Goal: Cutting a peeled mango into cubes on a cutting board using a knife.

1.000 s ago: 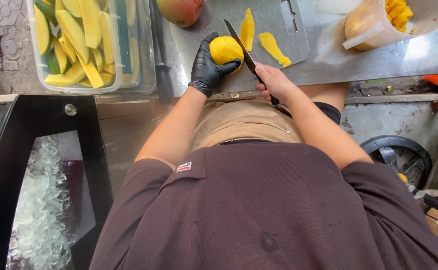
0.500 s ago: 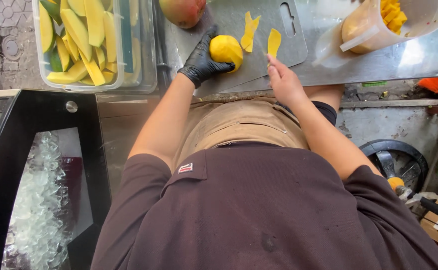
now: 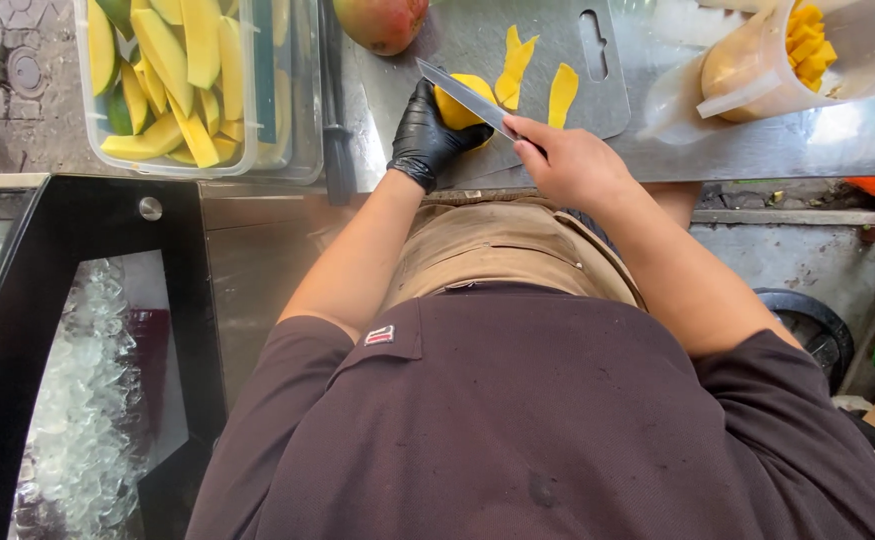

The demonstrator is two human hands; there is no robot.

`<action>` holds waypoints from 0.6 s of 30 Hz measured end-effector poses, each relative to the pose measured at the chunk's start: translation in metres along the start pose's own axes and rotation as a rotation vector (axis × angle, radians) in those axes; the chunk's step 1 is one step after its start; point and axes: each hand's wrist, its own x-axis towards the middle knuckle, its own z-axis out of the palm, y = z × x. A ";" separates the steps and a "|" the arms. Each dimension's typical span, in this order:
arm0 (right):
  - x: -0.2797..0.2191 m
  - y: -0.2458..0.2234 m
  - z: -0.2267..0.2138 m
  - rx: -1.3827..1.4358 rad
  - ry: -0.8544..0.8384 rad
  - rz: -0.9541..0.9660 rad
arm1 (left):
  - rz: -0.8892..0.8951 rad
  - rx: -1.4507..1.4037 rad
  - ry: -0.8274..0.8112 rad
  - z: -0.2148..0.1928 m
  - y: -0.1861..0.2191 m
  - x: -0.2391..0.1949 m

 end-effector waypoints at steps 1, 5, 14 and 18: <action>0.006 -0.008 -0.001 0.002 -0.002 0.002 | -0.003 0.000 0.002 0.009 0.010 -0.009; 0.022 -0.009 0.004 0.092 -0.046 0.044 | 0.215 0.585 0.100 0.031 0.030 -0.027; 0.046 0.015 0.011 0.258 -0.084 0.043 | 0.167 0.743 0.125 0.029 0.032 -0.030; 0.038 0.019 0.000 0.410 -0.248 0.292 | 0.195 0.938 0.192 0.023 0.032 -0.029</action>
